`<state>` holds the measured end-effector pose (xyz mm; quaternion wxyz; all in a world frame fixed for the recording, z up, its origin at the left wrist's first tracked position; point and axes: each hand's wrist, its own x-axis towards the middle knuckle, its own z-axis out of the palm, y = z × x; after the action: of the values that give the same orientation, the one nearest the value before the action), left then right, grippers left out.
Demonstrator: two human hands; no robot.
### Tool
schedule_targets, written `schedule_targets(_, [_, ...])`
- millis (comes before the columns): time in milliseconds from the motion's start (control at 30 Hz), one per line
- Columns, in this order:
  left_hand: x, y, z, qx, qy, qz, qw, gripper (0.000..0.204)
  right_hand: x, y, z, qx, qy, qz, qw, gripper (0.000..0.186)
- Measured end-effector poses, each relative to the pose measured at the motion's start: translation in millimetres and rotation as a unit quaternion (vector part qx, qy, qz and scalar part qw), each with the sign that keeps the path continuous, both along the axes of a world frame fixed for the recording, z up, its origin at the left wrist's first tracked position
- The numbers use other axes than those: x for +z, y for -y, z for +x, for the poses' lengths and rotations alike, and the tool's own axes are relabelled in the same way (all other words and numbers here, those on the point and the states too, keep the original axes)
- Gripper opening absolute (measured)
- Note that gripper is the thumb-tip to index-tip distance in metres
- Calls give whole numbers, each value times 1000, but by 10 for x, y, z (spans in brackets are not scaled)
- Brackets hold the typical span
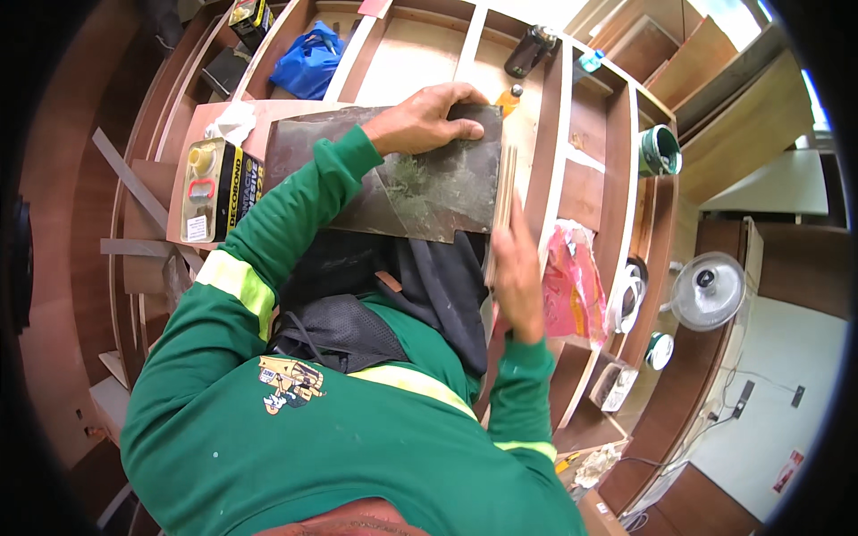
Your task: The person measures and marks a piece of dark, textured material using a metal ruler and pencil. They then use red-handled scissors to cut the material along the marked line. Finally, they place the cut piece into a wooden cabinet.
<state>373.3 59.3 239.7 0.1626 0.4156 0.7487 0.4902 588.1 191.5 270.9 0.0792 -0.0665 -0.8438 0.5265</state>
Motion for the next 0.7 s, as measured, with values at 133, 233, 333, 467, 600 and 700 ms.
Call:
schedule_targets(133, [-46,-37,37,-21,2,54,998,47,-136,-387,-706,-4,-46,-52,998,62])
schedule_targets(233, [-95,-50,-22,-23,7,55,998,46,-2,-301,-748,-1,-47,-69,997,61])
schedule_targets(333, [-62,-35,-16,9,-5,21,1000,47,-199,-356,-264,22,56,-21,998,58])
schedule_targets(467, [-14,71,-38,15,73,28,997,48,-155,-16,46,-8,11,-25,1000,63])
schedule_targets(600, [-21,-50,-12,-10,-4,48,999,48,-210,-382,-721,-13,-71,-31,997,61])
schedule_targets(700, [-128,-113,-119,-39,48,90,994,48,-42,-377,-782,3,-37,-55,998,61])
